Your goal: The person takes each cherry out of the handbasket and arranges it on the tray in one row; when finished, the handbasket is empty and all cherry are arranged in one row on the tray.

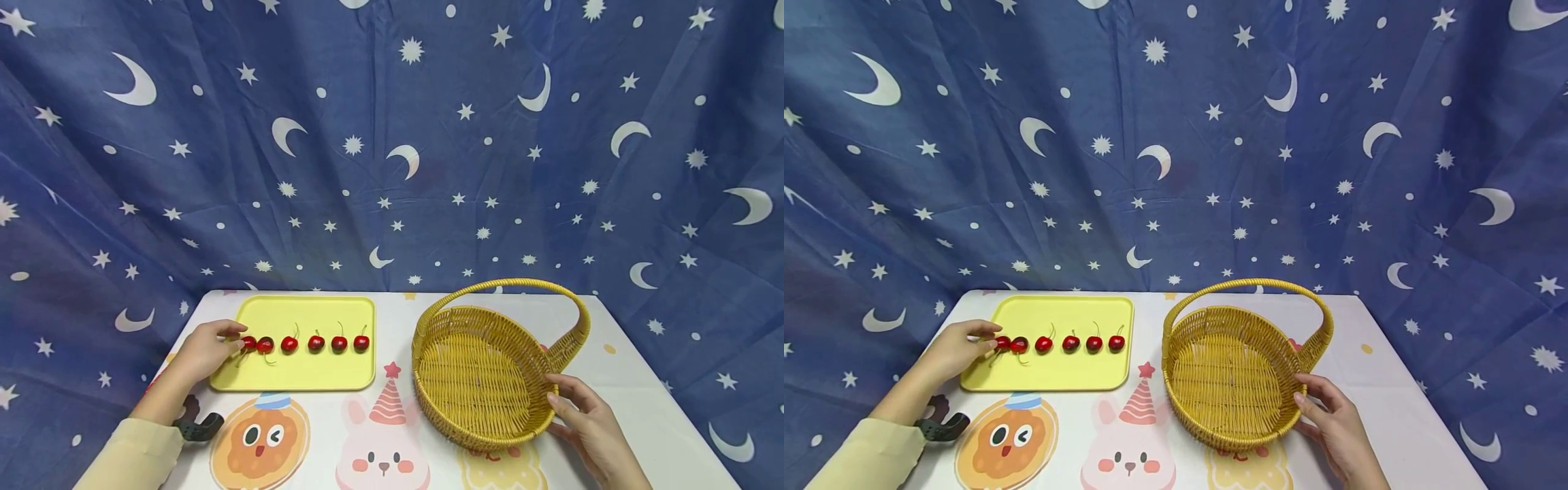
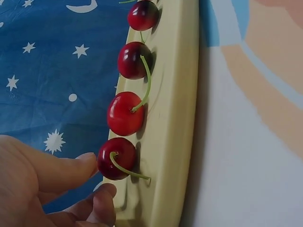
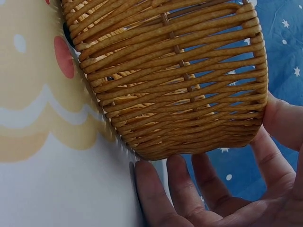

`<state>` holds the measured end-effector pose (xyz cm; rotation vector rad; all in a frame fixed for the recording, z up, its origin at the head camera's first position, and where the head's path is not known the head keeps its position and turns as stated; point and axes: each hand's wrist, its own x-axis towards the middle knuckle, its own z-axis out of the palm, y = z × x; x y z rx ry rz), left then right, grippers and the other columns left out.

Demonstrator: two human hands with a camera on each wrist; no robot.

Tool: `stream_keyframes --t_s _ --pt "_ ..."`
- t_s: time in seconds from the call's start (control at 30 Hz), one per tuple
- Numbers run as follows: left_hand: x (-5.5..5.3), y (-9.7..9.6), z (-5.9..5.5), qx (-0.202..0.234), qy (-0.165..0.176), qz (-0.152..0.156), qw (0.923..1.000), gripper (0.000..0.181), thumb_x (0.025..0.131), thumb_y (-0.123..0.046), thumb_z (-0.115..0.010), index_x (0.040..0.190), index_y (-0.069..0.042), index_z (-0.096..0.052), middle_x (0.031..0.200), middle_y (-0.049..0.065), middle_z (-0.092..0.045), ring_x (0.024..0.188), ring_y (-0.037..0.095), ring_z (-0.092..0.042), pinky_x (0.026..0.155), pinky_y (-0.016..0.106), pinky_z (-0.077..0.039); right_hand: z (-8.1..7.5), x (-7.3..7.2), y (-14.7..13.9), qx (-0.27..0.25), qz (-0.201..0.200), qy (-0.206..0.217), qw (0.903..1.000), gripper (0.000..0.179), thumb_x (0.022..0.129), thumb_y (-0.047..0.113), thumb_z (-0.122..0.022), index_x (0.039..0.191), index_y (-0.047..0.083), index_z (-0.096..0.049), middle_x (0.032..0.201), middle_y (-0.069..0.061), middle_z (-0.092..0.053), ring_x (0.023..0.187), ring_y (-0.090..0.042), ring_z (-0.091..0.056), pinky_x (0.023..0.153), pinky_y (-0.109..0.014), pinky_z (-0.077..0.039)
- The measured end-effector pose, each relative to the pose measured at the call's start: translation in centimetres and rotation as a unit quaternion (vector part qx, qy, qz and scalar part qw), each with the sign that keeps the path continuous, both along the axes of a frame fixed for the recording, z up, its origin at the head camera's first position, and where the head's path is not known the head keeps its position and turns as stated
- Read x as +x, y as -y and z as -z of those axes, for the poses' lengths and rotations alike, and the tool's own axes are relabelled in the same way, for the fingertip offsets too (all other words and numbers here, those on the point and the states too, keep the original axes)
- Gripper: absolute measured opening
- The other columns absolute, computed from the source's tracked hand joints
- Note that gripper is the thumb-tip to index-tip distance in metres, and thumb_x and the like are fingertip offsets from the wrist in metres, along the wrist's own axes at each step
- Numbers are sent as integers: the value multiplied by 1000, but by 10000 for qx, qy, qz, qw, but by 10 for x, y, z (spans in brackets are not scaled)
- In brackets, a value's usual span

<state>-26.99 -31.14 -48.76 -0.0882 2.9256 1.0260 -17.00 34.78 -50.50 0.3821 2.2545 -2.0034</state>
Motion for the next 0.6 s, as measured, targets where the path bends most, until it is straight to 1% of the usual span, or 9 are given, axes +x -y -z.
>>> stream_keyframes --t_s 0.03,0.07,0.13,0.2,0.27,0.47,0.6 --pt "0 0 0 3 -28 -5 10000 36 100 -11 -69 132 5 -69 128 30 -71 123 51 -62 94 55 -53 0 0 0 20 -2 16 10000 37 107 21 -68 144 21 -64 129 10 -54 111 -3 -62 88 -37 -64" --pt "0 -1 1 5 -46 -11 10000 36 100 -11 -69 132 4 -69 128 30 -71 123 50 -62 93 53 -52 0 0 -1 34 0 8 10000 37 107 20 -68 144 20 -64 129 9 -53 111 -3 -62 88 -37 -64" --pt "0 -2 2 49 -37 -11 10000 37 99 -12 -71 132 3 -70 129 29 -70 119 48 -62 89 48 -52 -1 -1 -2 38 1 -9 10000 38 107 20 -67 145 20 -64 129 10 -53 112 -3 -62 87 -37 -64" --pt "-2 -3 5 42 -32 -9 10000 37 98 -13 -73 131 2 -71 128 28 -71 114 43 -62 84 41 -48 -1 -2 -2 17 9 -41 10000 38 107 20 -67 145 19 -63 129 10 -54 111 -3 -62 86 -37 -64" --pt "-2 -4 6 23 15 -27 10000 36 97 -14 -74 131 0 -72 129 27 -71 111 40 -61 82 38 -45 -1 -2 -2 -16 25 -56 10000 38 107 19 -67 145 19 -64 128 10 -54 111 -3 -62 86 -38 -64" --pt "-3 -3 8 -9 142 -176 9997 34 97 -13 -74 129 1 -72 129 27 -71 111 40 -62 84 39 -47 0 -2 0 -70 35 -23 10000 36 107 19 -68 143 20 -65 128 5 -51 110 -4 -62 87 -39 -64" --pt "-2 -2 7 18 90 -124 9999 35 97 -14 -74 129 2 -72 129 28 -71 110 39 -62 82 36 -45 0 -2 1 -21 23 -49 10000 37 107 19 -68 144 20 -64 128 5 -52 111 -6 -63 87 -38 -64"
